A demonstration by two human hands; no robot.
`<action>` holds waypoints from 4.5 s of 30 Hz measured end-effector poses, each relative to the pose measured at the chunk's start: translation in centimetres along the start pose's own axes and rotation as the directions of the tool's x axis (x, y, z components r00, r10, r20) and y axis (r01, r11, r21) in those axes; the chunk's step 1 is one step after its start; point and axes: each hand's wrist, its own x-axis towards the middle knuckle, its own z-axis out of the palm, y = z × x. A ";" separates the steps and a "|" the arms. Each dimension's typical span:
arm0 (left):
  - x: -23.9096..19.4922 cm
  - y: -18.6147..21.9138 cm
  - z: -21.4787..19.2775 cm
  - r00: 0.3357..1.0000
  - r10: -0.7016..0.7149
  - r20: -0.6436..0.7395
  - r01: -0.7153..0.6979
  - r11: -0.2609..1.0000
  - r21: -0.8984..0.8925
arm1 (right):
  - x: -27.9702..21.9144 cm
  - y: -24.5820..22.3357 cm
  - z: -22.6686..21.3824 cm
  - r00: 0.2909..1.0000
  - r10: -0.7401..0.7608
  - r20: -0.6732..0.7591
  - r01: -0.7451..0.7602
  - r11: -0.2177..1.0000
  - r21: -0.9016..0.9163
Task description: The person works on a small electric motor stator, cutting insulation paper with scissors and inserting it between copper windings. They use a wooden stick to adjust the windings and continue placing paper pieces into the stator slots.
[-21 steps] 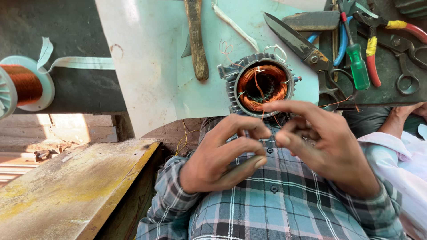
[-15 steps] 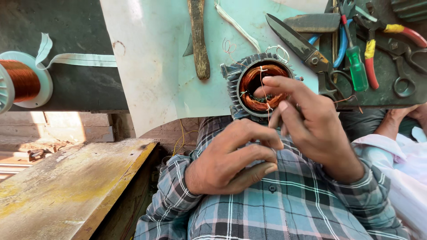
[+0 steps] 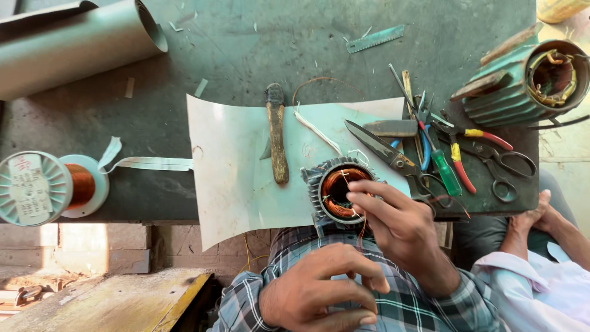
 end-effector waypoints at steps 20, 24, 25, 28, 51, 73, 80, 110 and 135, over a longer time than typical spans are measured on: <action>-1.3 -8.0 -5.3 0.760 -0.155 -0.631 0.436 0.842 0.318 | -11.6 6.0 -12.9 0.920 -0.013 0.392 0.047 0.996 -0.077; 0.5 -8.2 -5.6 0.761 -0.244 -0.602 0.476 0.840 0.262 | -18.7 9.2 -9.9 0.987 0.147 -0.062 -0.139 0.982 0.125; 1.0 -8.2 -5.6 0.778 -0.235 -0.582 0.461 0.844 0.275 | -20.1 9.8 -9.5 0.966 0.194 -0.170 -0.165 0.971 0.172; 2.2 -8.1 -6.4 0.875 -0.126 -0.467 0.374 0.788 0.489 | -21.0 10.0 -9.6 0.963 0.240 -0.124 -0.223 0.965 0.136; 1.8 -2.1 -8.6 0.928 -0.370 -0.045 0.352 0.831 0.431 | -15.0 4.6 -8.2 0.960 0.252 -0.120 -0.236 0.963 0.132; -1.8 0.4 -8.4 0.942 -0.029 -0.336 0.080 0.987 0.140 | -12.5 2.4 -7.9 0.961 0.267 -0.072 -0.257 0.959 0.117; -4.3 3.8 -8.8 0.813 -0.029 -0.581 0.233 0.931 0.280 | -10.6 2.3 -8.0 0.973 0.224 -0.044 -0.218 0.969 0.115; -1.0 0.6 1.7 0.812 -0.343 -0.471 0.557 0.695 0.455 | -11.4 14.4 -7.3 0.849 0.481 -0.218 -0.027 0.450 0.892; -10.5 6.8 9.2 0.294 -0.152 -0.944 0.855 0.483 0.188 | -10.2 22.0 -11.1 0.899 0.359 -0.252 -0.023 0.611 0.791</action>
